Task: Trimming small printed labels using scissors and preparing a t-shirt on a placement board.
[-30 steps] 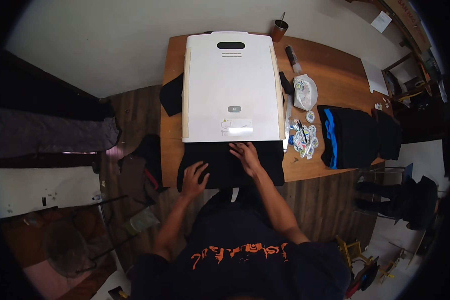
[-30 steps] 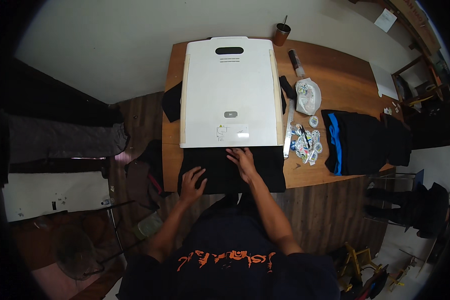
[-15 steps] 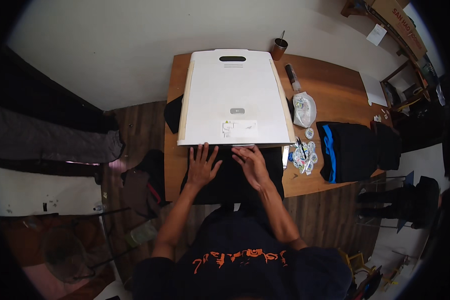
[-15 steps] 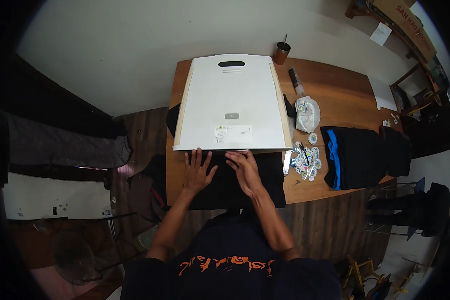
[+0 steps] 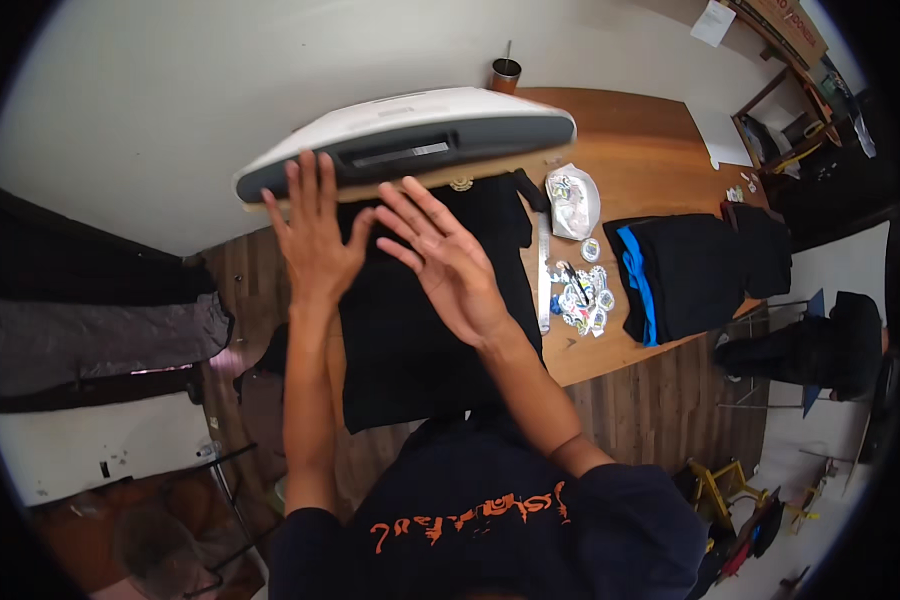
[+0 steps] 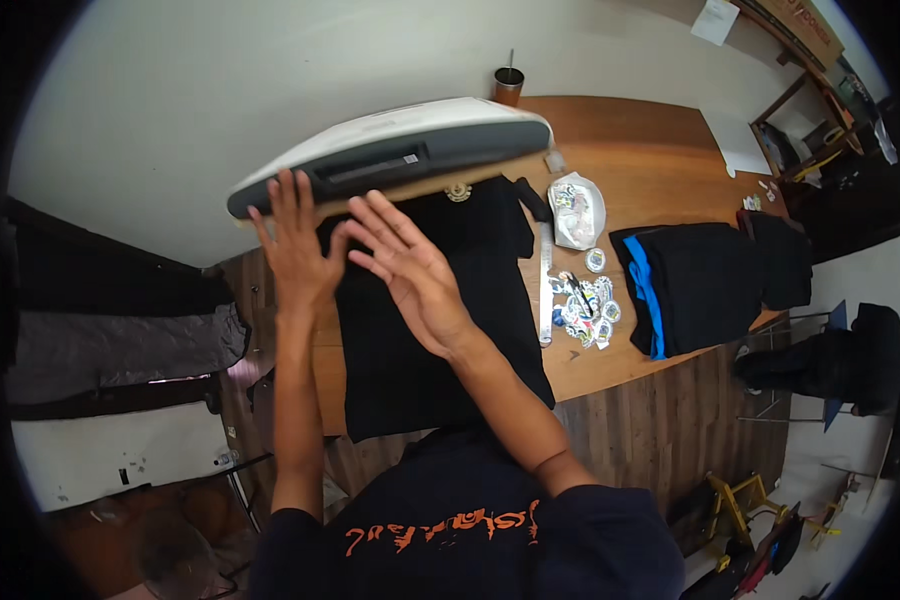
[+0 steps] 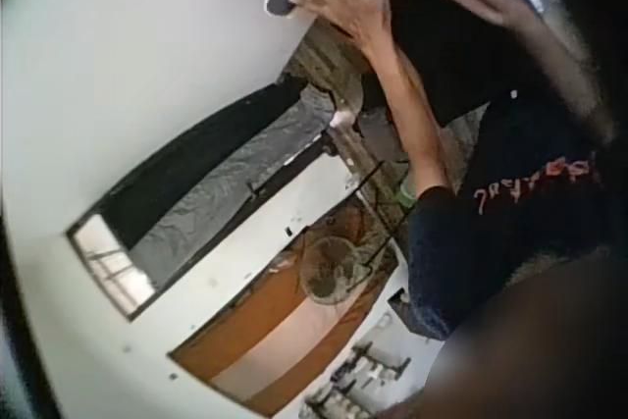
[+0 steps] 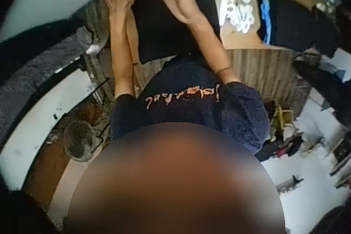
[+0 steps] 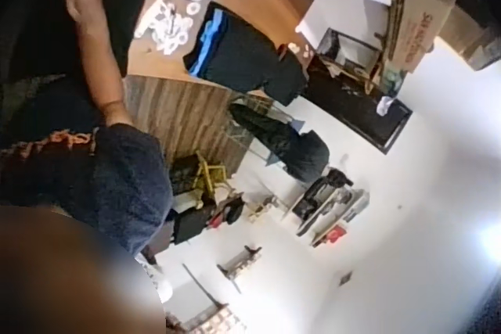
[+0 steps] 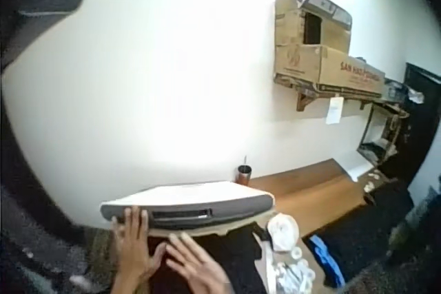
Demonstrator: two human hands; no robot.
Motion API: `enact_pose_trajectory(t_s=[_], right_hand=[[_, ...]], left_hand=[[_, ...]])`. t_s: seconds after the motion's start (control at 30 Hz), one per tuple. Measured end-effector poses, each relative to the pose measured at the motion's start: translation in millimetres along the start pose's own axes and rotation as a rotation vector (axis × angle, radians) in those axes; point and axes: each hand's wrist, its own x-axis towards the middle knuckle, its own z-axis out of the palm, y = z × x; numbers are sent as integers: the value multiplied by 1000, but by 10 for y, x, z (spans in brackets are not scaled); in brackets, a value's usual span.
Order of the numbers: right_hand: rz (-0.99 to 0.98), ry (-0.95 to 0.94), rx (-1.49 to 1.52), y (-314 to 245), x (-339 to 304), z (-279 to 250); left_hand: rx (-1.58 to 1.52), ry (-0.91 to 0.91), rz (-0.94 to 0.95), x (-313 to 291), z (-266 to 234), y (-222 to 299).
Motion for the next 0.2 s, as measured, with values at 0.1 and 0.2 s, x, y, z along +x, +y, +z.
enact_pose_trajectory(t_s=[0.1,0.2], right_hand=[[113,13,-174,-24,-153,-33],[315,109,-288,253,-593,-468]], left_hand=[[26,70,22,478,-130,-104],[18,117,66,896,-143,-301]])
